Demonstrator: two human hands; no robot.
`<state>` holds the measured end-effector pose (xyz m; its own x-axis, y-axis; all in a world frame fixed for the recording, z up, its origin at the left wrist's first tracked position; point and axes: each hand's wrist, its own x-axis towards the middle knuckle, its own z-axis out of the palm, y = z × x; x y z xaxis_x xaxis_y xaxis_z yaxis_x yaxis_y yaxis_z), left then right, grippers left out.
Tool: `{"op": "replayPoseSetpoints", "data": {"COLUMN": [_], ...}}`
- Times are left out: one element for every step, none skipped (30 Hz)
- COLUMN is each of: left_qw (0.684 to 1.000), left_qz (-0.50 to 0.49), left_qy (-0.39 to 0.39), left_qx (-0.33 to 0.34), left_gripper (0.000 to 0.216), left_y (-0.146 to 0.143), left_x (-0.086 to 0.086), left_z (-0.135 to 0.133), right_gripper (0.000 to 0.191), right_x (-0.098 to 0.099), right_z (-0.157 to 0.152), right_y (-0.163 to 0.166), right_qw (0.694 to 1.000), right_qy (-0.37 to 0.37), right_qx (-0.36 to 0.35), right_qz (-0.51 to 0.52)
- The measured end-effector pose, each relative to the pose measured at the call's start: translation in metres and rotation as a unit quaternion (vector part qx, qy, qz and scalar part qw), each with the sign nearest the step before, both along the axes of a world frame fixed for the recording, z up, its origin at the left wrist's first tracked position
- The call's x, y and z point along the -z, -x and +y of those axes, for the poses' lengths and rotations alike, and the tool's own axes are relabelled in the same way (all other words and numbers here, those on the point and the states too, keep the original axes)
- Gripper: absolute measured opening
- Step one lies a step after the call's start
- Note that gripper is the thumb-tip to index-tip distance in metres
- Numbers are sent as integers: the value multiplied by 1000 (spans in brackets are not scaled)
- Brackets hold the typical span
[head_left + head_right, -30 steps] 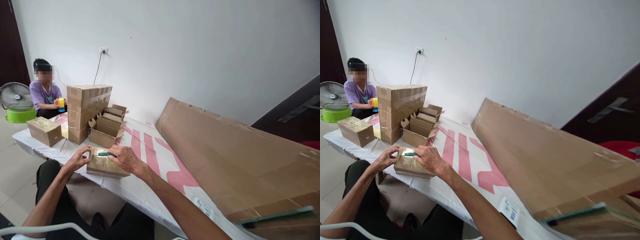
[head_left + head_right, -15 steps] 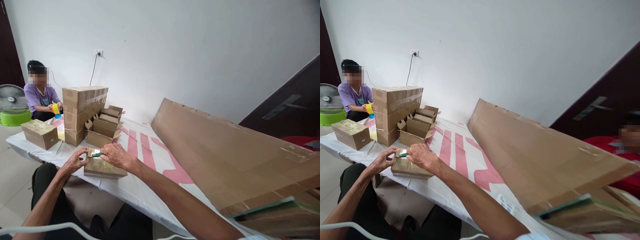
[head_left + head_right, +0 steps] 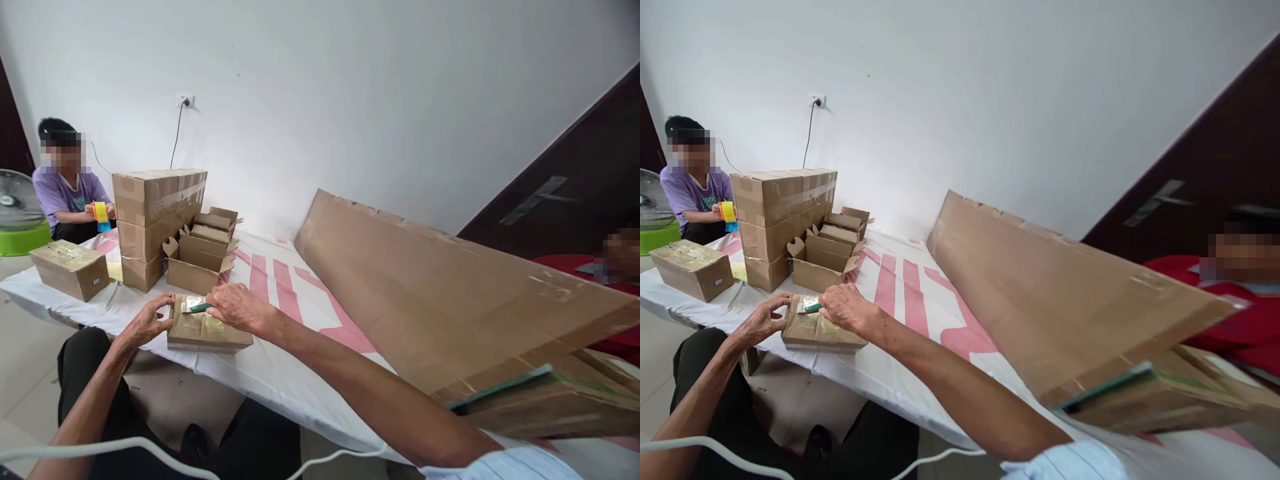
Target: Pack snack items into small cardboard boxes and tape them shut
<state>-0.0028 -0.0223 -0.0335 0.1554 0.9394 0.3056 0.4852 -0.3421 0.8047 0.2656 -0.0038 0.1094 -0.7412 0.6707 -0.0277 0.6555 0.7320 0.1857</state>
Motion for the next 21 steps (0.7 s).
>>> {"op": "replayPoseSetpoints", "data": {"left_qw": [1000, 1000, 1000, 1000, 1000, 1000, 1000, 999, 999, 999, 999, 999, 999, 999, 999, 999, 999, 1000, 1000, 1000, 1000], "left_qz": [2, 4, 7, 10, 15, 21, 28, 35, 39, 40, 40, 39, 40, 40, 39, 37, 32, 25, 18, 10, 2], "left_qy": [2, 4, 4, 4, 3, 2, 3, 5, 8, 11, 13, 14, 14, 14, 14, 13, 14, 17, 21, 25, 31], "left_qx": [0, -1, -2, -3, -3, -4, -4, -5, -5, -4, -4, -5, -6, -6, -6, -6, -4, 0, 4, 7, 7], "left_gripper": [45, 45, 45, 46, 48, 51, 53, 55, 56, 57, 57, 57, 57, 57, 57, 58, 58, 59, 59, 60, 61], "left_y": [-1, -1, -1, -1, -1, -1, -1, 0, 0, 1, 1, 1, 1, 1, 1, 1, 1, 2, 2, 3, 5], "left_x": [0, 0, 0, -1, -2, -3, -5, -7, -9, -10, -11, -12, -12, -12, -11, -10, -9, -8, -7, -6, -5], "left_z": [1, 2, 3, 4, 5, 5, 5, 5, 5, 5, 4, 5, 5, 6, 7, 8, 10, 11, 12, 14, 15], "right_gripper": [20, 20, 20, 21, 23, 26, 29, 30, 31, 30, 29, 28, 27, 26, 25, 25, 24, 23, 24, 25, 26], "right_x": [0, 0, 0, 0, -1, -1, -1, -1, -1, -1, -1, 0, 2, 4, 7, 10, 14, 20, 28, 38, 51], "right_z": [0, 0, 0, 0, -1, -1, -2, -1, 0, 1, 4, 7, 10, 13, 17, 20, 23, 25, 28, 31, 35], "right_y": [-2, -4, -6, -7, -7, -8, -10, -12, -17, -24, -33, -44, -57, -72, -87, -102, -117, -131, -145, -157, -167], "right_qw": [1000, 1000, 1000, 1000, 999, 999, 998, 998, 998, 998, 998, 997, 996, 995, 994, 994, 992, 990, 987, 981, 970], "right_qy": [-3, -7, -9, -11, -11, -10, -8, -6, -4, -4, -4, -4, -4, -4, -4, -3, -5, -4, -1, 1, 7], "right_qx": [1, 4, 10, 17, 24, 29, 30, 29, 29, 32, 40, 54, 72, 90, 105, 113, 118, 119, 116, 115, 109], "right_qz": [4, 6, 1, -9, -24, -41, -53, -59, -60, -56, -52, -48, -45, -37, -20, 5, 35, 68, 109, 159, 216]}}
